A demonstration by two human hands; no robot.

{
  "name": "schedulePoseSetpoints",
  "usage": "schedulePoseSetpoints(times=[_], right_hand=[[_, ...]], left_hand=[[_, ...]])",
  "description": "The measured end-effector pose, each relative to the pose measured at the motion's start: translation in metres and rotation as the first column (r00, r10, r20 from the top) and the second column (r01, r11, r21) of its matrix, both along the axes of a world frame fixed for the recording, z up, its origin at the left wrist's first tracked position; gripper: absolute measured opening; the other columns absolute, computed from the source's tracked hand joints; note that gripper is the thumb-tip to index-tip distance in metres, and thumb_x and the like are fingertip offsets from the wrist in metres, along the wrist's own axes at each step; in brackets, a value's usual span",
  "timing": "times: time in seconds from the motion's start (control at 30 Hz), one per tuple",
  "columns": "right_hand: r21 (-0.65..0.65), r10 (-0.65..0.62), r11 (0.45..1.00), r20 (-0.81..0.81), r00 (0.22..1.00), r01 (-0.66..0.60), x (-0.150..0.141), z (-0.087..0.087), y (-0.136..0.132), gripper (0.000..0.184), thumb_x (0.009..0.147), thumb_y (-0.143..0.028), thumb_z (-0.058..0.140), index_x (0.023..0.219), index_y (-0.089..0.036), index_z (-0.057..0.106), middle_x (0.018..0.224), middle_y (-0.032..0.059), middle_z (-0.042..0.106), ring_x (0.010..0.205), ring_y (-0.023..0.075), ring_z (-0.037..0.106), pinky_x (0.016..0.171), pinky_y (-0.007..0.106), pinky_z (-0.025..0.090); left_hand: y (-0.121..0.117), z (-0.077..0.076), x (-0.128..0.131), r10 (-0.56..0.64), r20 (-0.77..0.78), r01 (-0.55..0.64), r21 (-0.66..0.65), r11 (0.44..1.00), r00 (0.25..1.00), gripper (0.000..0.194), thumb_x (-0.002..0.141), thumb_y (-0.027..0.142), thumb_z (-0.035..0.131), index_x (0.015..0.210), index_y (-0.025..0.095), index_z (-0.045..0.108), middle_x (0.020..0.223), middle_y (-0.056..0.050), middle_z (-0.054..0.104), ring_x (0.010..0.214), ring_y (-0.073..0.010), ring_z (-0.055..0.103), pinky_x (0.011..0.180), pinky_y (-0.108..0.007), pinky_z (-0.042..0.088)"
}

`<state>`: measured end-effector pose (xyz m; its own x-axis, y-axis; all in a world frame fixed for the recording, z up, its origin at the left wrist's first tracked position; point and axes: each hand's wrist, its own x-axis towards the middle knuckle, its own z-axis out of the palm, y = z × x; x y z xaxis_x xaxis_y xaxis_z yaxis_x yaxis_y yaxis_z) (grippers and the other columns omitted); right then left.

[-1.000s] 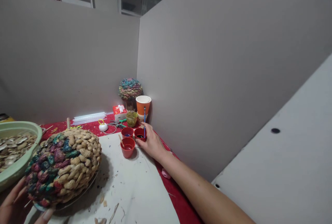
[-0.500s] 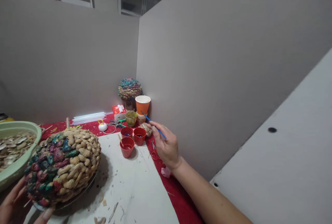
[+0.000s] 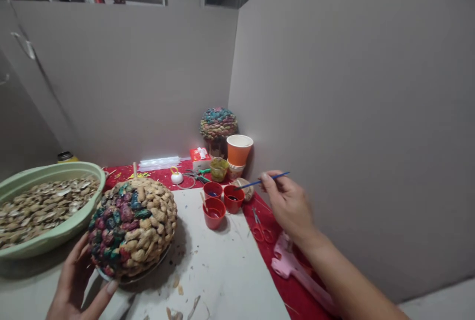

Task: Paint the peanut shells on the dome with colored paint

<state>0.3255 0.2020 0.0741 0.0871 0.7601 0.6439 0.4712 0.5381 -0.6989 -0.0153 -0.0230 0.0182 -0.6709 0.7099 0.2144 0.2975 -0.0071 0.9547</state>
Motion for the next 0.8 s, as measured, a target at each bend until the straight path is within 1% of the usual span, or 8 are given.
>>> schedulePoseSetpoints(times=[0.13,0.23,0.33,0.4,0.53,0.67,0.73,0.8], right_hand=[[-0.034,0.006,0.999,0.096,0.995,-0.003,0.000,-0.007,0.007,0.039,0.090,-0.062,0.059,0.081,-0.025,0.067,0.064,0.0013,0.069,0.059,0.0209,0.065,0.061,0.033,0.049],[-0.056,0.023,0.998,0.162,0.987,-0.014,-0.001,-0.011,0.011,0.039,0.089,-0.062,0.056,0.080,-0.025,0.066,0.064,0.0018,0.069,0.060,0.0219,0.066,0.060,0.033,0.049],[-0.080,0.044,0.996,0.214,0.976,-0.027,-0.006,-0.015,0.016,0.041,0.088,-0.063,0.054,0.079,-0.025,0.066,0.067,0.0034,0.071,0.060,0.0224,0.066,0.060,0.033,0.049],[-0.096,0.065,0.994,0.248,0.967,-0.042,-0.009,-0.017,0.018,0.043,0.088,-0.063,0.052,0.078,-0.024,0.066,0.068,0.0044,0.073,0.060,0.0223,0.066,0.059,0.032,0.050],[-0.134,0.109,0.989,0.311,0.944,-0.070,-0.016,-0.022,0.022,0.045,0.088,-0.064,0.051,0.077,-0.024,0.067,0.068,0.0068,0.075,0.057,0.0223,0.065,0.056,0.031,0.049],[-0.148,0.109,0.987,0.339,0.935,-0.061,-0.018,-0.024,0.022,0.048,0.088,-0.066,0.050,0.075,-0.024,0.067,0.078,0.0110,0.079,0.063,0.0253,0.070,0.060,0.033,0.051],[-0.150,0.104,0.987,0.343,0.934,-0.055,-0.017,-0.022,0.021,0.049,0.089,-0.066,0.048,0.076,-0.023,0.067,0.076,0.0104,0.078,0.063,0.0248,0.069,0.061,0.033,0.052],[-0.151,0.099,0.987,0.343,0.934,-0.050,-0.016,-0.020,0.019,0.050,0.092,-0.066,0.045,0.078,-0.023,0.068,0.072,0.0086,0.077,0.061,0.0232,0.068,0.061,0.032,0.052]], left_hand=[[-0.002,0.001,0.002,-0.001,0.002,0.001,-0.016,1.000,1.000,0.091,0.075,0.063,0.077,0.154,0.042,0.037,0.160,-0.006,0.048,0.148,-0.0375,0.044,0.125,-0.061,0.028],[-0.003,0.000,0.002,0.001,-0.002,-0.001,-0.023,1.000,1.000,0.089,0.077,0.063,0.076,0.154,0.043,0.036,0.161,-0.006,0.047,0.148,-0.0365,0.044,0.125,-0.061,0.027],[-0.004,-0.006,-0.006,-0.014,-0.021,0.014,-0.024,1.000,1.000,0.089,0.077,0.060,0.077,0.153,0.042,0.037,0.160,-0.006,0.048,0.148,-0.0358,0.045,0.124,-0.058,0.032],[-0.004,-0.012,-0.013,-0.062,-0.041,0.061,-0.030,0.998,0.997,0.094,0.073,0.056,0.081,0.154,0.041,0.035,0.160,-0.008,0.048,0.147,-0.0362,0.046,0.121,-0.057,0.037],[-0.006,-0.018,-0.022,-0.098,-0.081,0.094,-0.042,0.995,0.992,0.097,0.075,0.051,0.081,0.157,0.042,0.030,0.161,-0.007,0.047,0.147,-0.0354,0.047,0.121,-0.057,0.037],[-0.007,-0.012,-0.014,-0.083,-0.073,0.079,-0.053,0.995,0.994,0.093,0.077,0.056,0.078,0.156,0.042,0.031,0.159,-0.007,0.049,0.148,-0.0349,0.046,0.123,-0.060,0.031],[-0.006,-0.007,-0.008,-0.055,-0.052,0.053,-0.041,0.998,0.997,0.090,0.078,0.060,0.074,0.156,0.042,0.032,0.161,-0.006,0.046,0.149,-0.0342,0.044,0.126,-0.059,0.026],[-0.005,-0.004,-0.004,-0.042,-0.033,0.041,-0.034,0.999,0.999,0.089,0.078,0.062,0.073,0.155,0.042,0.033,0.162,-0.004,0.044,0.149,-0.0343,0.042,0.127,-0.059,0.025]])
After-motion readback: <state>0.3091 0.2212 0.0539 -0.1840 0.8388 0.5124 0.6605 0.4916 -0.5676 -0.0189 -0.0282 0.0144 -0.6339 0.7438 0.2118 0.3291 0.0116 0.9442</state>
